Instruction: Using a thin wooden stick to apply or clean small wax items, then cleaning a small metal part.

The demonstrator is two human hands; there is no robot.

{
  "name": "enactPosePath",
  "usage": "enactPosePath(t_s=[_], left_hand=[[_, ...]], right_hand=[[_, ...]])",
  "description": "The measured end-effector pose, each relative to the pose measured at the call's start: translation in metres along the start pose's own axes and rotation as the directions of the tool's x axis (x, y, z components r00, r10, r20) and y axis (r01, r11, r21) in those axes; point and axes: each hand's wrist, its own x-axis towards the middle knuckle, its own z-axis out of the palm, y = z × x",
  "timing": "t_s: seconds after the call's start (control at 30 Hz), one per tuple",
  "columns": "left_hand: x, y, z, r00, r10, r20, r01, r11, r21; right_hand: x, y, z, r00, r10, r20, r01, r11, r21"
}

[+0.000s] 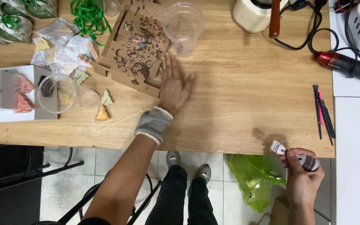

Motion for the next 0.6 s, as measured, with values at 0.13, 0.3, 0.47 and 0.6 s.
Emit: enactPosePath(t_s=[0.13, 0.3, 0.47, 0.6], left_hand=[[-0.013, 0.036, 0.001, 0.986, 0.054, 0.156, -0.065, 0.996, 0.062], [-0.083, 0.019, 0.011, 0.905, 0.424, 0.042, -0.412, 0.895, -0.172], [-0.133, -0.039, -0.006, 0.925, 0.335, -0.180, -0.360, 0.924, -0.130], [-0.144, -0.057, -0.026, 0.914, 0.225, -0.337, -0.272, 0.957, -0.098]], right_hand=[[-0.004, 0.002, 0.007, 0.999, 0.039, 0.016, -0.037, 0.993, -0.115], [0.019, -0.020, 0.043, 0.984, -0.036, 0.175, 0.107, 0.904, -0.415], [0.089, -0.020, 0.119, 0.893, -0.131, 0.430, 0.343, 0.817, -0.463], [0.159, -0.025, 0.217, 0.814, -0.163, 0.558, 0.493, 0.702, -0.515]])
